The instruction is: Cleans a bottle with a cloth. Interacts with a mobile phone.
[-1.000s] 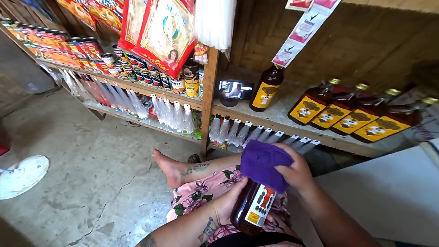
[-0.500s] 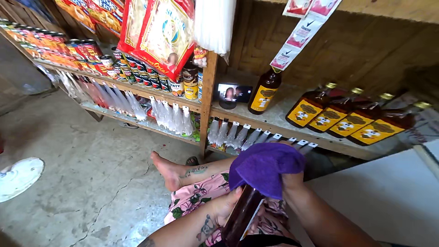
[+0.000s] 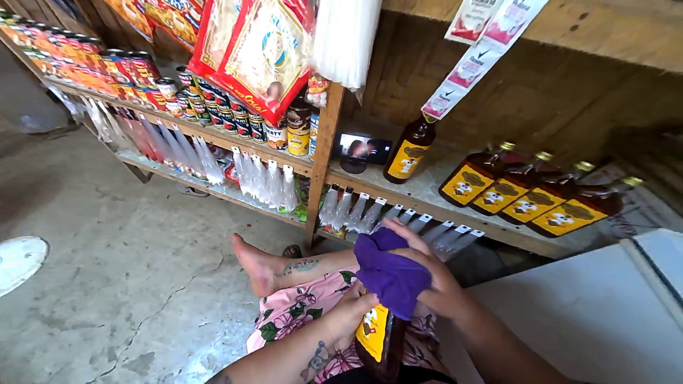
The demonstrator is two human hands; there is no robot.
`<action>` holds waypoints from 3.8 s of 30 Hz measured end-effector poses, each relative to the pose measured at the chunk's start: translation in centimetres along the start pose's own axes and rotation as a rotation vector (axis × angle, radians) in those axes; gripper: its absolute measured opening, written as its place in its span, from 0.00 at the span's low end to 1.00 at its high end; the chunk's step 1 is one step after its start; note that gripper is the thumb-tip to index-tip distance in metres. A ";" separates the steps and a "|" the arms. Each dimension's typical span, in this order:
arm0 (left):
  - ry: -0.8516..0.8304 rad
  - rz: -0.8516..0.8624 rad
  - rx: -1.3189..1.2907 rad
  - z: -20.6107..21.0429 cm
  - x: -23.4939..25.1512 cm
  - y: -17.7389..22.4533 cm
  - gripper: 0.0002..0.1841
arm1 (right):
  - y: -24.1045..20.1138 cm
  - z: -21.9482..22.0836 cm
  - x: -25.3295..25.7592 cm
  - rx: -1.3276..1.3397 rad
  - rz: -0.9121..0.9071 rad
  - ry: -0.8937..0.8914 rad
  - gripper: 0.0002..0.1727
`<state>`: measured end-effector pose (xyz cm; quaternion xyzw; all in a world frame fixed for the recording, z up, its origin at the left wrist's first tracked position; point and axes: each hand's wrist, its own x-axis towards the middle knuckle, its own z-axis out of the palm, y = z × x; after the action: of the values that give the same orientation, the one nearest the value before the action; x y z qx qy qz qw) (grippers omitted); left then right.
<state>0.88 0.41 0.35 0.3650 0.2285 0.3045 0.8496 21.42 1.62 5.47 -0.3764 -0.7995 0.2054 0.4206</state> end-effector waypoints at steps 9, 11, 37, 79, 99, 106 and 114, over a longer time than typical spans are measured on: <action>0.157 0.022 -0.133 -0.4 0.9 -0.3 0.16 | -0.7 3.3 -3.8 -0.074 -0.118 -0.034 0.21; 0.180 0.029 -0.092 -0.4 1.0 -0.3 0.16 | -0.8 3.3 -4.2 -0.106 -0.143 -0.037 0.22; 0.165 0.021 -0.111 -0.3 0.8 0.5 0.25 | 13.9 0.6 8.7 -0.606 0.466 -0.119 0.43; 0.188 -0.018 -0.129 -0.8 1.3 0.3 0.24 | 5.2 -2.1 3.4 0.055 0.419 -0.031 0.33; 0.179 0.109 -0.057 -0.2 1.6 -0.1 0.30 | -1.1 3.7 -2.5 -0.277 0.070 0.013 0.25; 0.196 0.078 -0.027 0.0 1.2 0.0 0.34 | -0.2 2.6 -2.2 0.062 0.201 -0.004 0.44; 0.145 0.167 -0.045 -0.1 1.2 -0.3 0.37 | -3.2 3.8 -4.0 -0.253 0.214 -0.082 0.58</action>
<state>1.72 1.10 -0.13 0.3404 0.2513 0.4050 0.8105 18.36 -3.57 3.29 -0.5006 -0.7909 0.1618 0.3127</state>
